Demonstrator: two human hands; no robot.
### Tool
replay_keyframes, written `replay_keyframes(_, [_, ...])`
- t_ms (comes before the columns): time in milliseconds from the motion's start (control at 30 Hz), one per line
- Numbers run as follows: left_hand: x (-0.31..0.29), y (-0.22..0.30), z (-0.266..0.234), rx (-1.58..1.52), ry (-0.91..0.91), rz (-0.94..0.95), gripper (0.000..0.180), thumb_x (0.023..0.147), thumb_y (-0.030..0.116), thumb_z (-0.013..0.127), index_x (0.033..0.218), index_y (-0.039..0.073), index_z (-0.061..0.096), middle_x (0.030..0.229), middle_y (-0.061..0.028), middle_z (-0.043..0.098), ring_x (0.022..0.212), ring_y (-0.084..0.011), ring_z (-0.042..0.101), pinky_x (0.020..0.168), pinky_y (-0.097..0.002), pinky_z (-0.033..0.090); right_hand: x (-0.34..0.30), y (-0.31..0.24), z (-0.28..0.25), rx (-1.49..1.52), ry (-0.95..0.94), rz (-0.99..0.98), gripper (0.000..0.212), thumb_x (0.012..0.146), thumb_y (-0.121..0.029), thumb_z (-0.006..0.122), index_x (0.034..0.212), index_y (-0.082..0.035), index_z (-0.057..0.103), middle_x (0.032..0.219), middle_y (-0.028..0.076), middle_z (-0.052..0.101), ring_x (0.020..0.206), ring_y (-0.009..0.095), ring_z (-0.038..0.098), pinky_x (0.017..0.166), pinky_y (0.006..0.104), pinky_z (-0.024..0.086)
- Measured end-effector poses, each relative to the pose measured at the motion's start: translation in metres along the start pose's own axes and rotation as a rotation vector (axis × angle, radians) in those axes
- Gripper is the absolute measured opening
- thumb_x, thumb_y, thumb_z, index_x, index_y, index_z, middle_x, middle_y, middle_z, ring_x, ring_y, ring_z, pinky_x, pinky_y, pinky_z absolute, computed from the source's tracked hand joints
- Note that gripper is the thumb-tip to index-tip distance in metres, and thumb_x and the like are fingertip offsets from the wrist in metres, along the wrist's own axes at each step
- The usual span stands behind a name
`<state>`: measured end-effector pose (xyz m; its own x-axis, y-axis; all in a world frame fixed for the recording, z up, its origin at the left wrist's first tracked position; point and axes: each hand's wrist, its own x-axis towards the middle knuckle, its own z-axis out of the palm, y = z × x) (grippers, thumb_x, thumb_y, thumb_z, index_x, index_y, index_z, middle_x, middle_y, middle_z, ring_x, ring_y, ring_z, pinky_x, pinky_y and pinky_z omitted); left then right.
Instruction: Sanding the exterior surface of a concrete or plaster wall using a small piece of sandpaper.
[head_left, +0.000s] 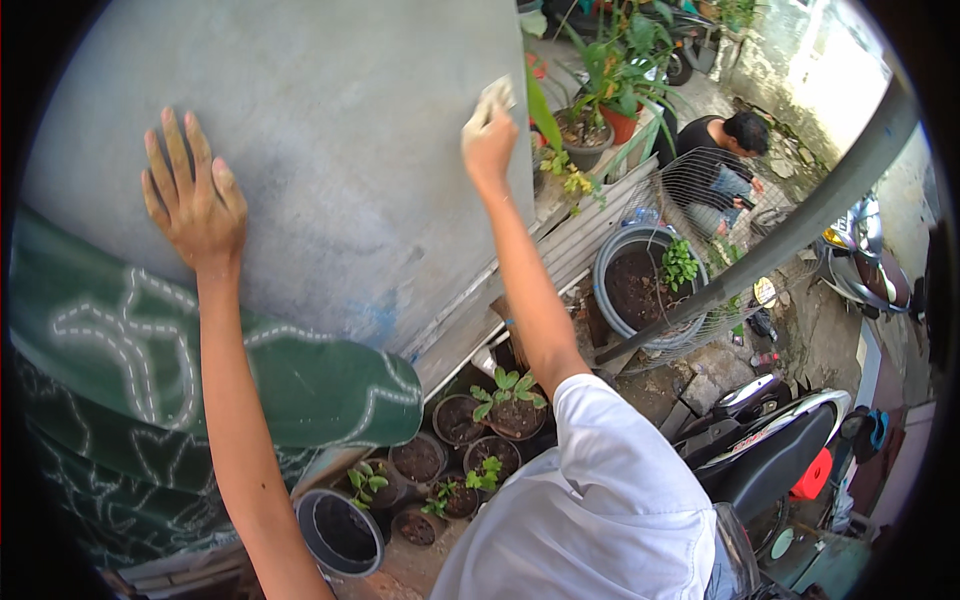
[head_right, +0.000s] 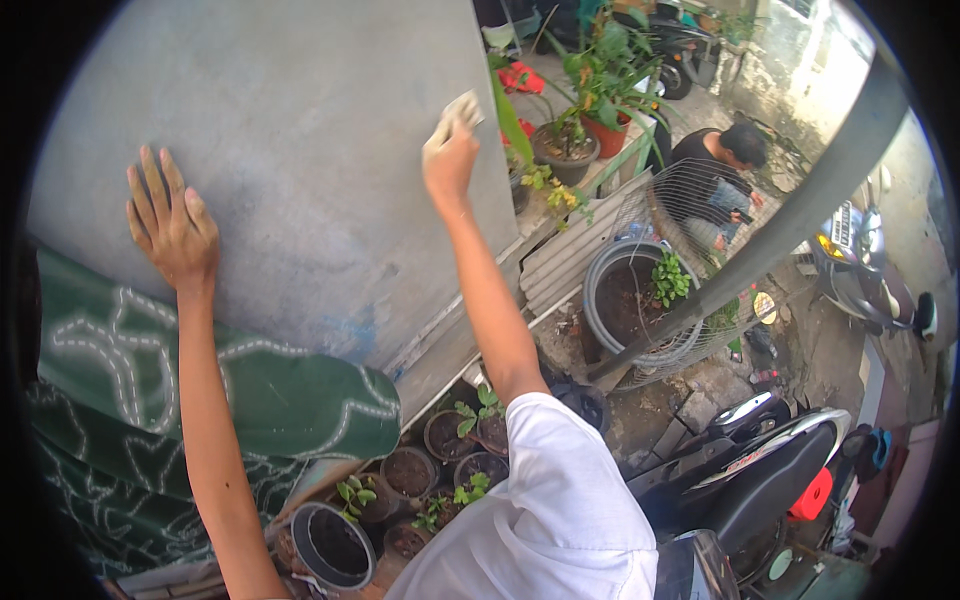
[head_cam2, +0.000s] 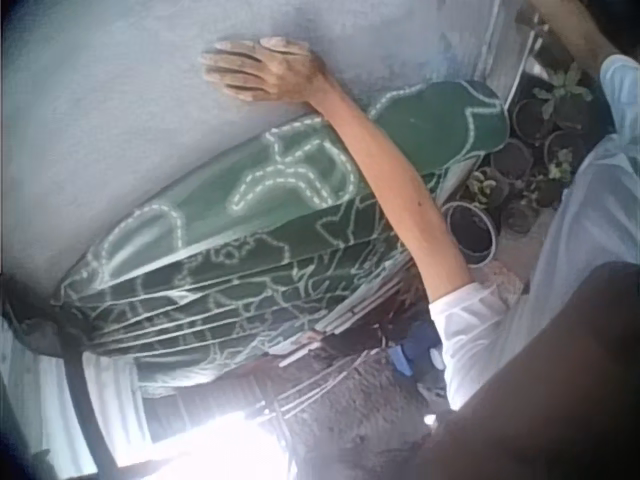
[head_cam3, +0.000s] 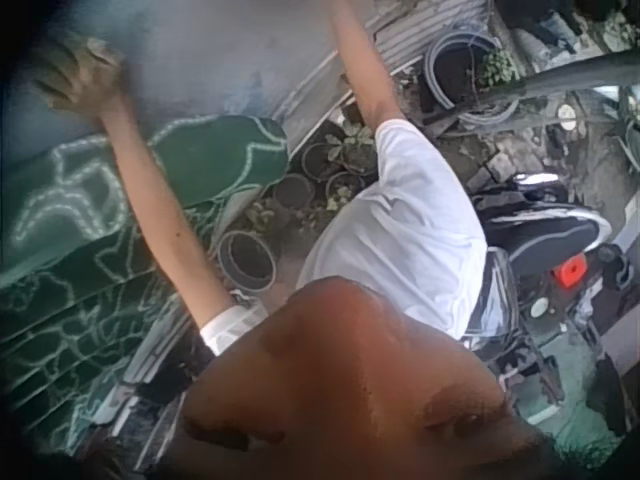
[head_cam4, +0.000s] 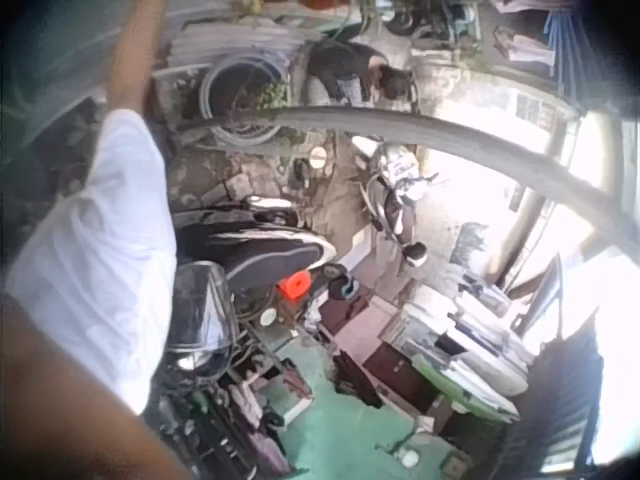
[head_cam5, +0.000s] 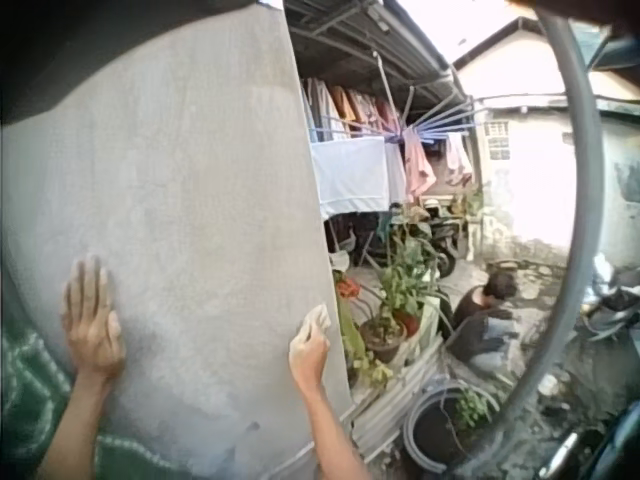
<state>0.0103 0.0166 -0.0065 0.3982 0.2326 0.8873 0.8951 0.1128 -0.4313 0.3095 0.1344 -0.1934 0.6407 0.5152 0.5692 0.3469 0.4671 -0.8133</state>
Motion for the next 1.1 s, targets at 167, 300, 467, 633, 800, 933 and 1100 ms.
replay_keyframes(167, [-0.002, -0.004, 0.005, -0.037, 0.037, -0.009, 0.056, 0.108, 0.029, 0.035, 0.162, 0.020, 0.047, 0.172, 0.0000, 0.038, 0.158, -0.0224, 0.034, 0.129, -0.0415, 0.020, 0.021, 0.008, 0.013, -0.170, 0.270, -0.145, 0.032, 0.106, -0.017, 0.055, 0.099, 0.010, 0.071, 0.079, 0.032, 0.067, 0.075, 0.051, 0.066, 0.067, 0.0521, 0.050])
replay_keyframes(300, [-0.005, -0.005, -0.002, -0.003, -0.006, -0.013, 0.056, 0.108, 0.029, 0.035, 0.162, 0.020, 0.048, 0.172, 0.0008, 0.038, 0.158, -0.0218, 0.034, 0.129, -0.0418, 0.020, 0.002, -0.019, -0.005, -0.037, -0.021, 0.128, 0.039, 0.107, -0.011, 0.051, 0.137, 0.013, 0.059, 0.141, 0.039, 0.055, 0.140, 0.048, 0.048, 0.120, 0.0466, 0.041])
replay_keyframes(467, [-0.005, -0.007, 0.004, -0.021, 0.042, 0.001, 0.056, 0.108, 0.029, 0.034, 0.161, 0.021, 0.048, 0.171, 0.0009, 0.040, 0.158, -0.0222, 0.035, 0.129, -0.0421, 0.020, -0.021, -0.020, 0.006, -0.003, -0.075, 0.040, 0.044, 0.109, -0.012, 0.049, 0.145, 0.014, 0.051, 0.149, 0.038, 0.050, 0.146, 0.049, 0.042, 0.124, 0.0473, 0.036])
replay_keyframes(633, [-0.001, -0.002, -0.001, 0.000, 0.026, -0.015, 0.056, 0.108, 0.030, 0.033, 0.161, 0.021, 0.048, 0.171, 0.0010, 0.039, 0.158, -0.0228, 0.035, 0.129, -0.0426, 0.020, 0.022, 0.003, 0.007, -0.028, 0.107, -0.009, 0.042, 0.108, -0.012, 0.051, 0.141, 0.013, 0.056, 0.142, 0.038, 0.055, 0.142, 0.049, 0.046, 0.120, 0.0464, 0.040])
replay_keyframes(800, [-0.001, -0.002, 0.006, -0.045, 0.053, -0.006, 0.056, 0.109, 0.030, 0.032, 0.162, 0.020, 0.048, 0.171, 0.0008, 0.039, 0.158, -0.0227, 0.035, 0.129, -0.0424, 0.019, 0.057, 0.008, -0.009, -0.074, 0.215, -0.009, 0.032, 0.107, -0.012, 0.052, 0.118, 0.012, 0.070, 0.119, 0.034, 0.070, 0.112, 0.051, 0.067, 0.099, 0.0512, 0.054])
replay_keyframes(933, [-0.003, -0.005, 0.002, -0.063, 0.067, 0.004, 0.056, 0.109, 0.030, 0.033, 0.162, 0.020, 0.047, 0.171, 0.0004, 0.039, 0.158, -0.0228, 0.034, 0.129, -0.0423, 0.019, 0.038, 0.007, 0.013, -0.145, 0.306, -0.224, 0.032, 0.106, -0.018, 0.054, 0.113, 0.006, 0.073, 0.099, 0.032, 0.072, 0.095, 0.050, 0.070, 0.084, 0.0506, 0.055])
replay_keyframes(1100, [-0.006, -0.007, 0.004, -0.062, 0.055, -0.002, 0.055, 0.109, 0.030, 0.033, 0.162, 0.020, 0.048, 0.171, 0.0005, 0.039, 0.158, -0.0225, 0.034, 0.129, -0.0417, 0.019, 0.050, 0.010, 0.018, -0.145, 0.290, -0.128, 0.029, 0.103, -0.013, 0.053, 0.115, 0.005, 0.073, 0.105, 0.030, 0.073, 0.099, 0.049, 0.070, 0.089, 0.0517, 0.055])
